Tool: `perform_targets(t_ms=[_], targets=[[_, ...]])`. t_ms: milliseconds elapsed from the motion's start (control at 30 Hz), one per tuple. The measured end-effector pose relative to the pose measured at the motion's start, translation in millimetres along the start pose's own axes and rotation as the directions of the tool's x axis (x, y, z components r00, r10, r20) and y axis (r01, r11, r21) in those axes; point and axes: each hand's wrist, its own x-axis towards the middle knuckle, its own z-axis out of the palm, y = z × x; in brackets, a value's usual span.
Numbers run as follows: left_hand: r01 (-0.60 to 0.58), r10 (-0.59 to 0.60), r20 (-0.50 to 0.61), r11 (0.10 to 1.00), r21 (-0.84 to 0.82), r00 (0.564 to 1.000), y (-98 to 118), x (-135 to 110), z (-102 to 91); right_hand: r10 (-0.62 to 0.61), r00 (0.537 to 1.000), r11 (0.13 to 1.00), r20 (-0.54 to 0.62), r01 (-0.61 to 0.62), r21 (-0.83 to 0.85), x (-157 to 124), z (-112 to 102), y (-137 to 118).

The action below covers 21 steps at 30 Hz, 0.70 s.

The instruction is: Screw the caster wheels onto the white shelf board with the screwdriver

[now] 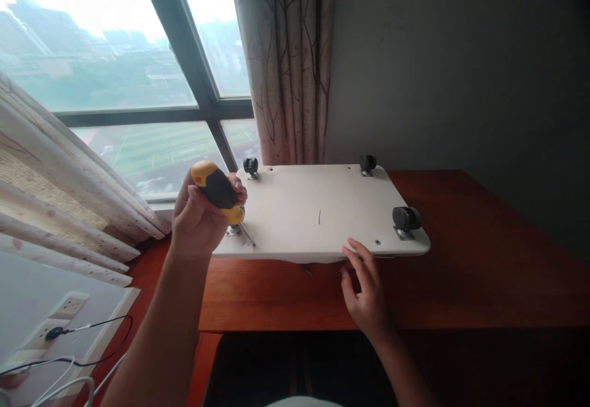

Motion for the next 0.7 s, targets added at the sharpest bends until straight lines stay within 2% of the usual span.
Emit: perform_targets(t_ms=[267,433,700], targets=[[-0.002,0.002,0.007,1.000,-0.018,1.000,-1.1,-0.4,-1.1,-0.005,1.000,1.000,0.002,0.005,-0.003,-0.2,0.3,0.9],[0.032,-0.033,-0.044,0.999,-0.043,0.998,-3.9,-2.3,0.2,0.009,1.000,1.000,0.011,-0.009,0.000,0.1,0.7,1.1],[-0.006,0.006,-0.094,1.000,0.003,0.996,1.5,-6.0,7.4,-0.037,0.999,0.999,-0.034,0.038,0.012,-6.8,-2.5,-0.9]])
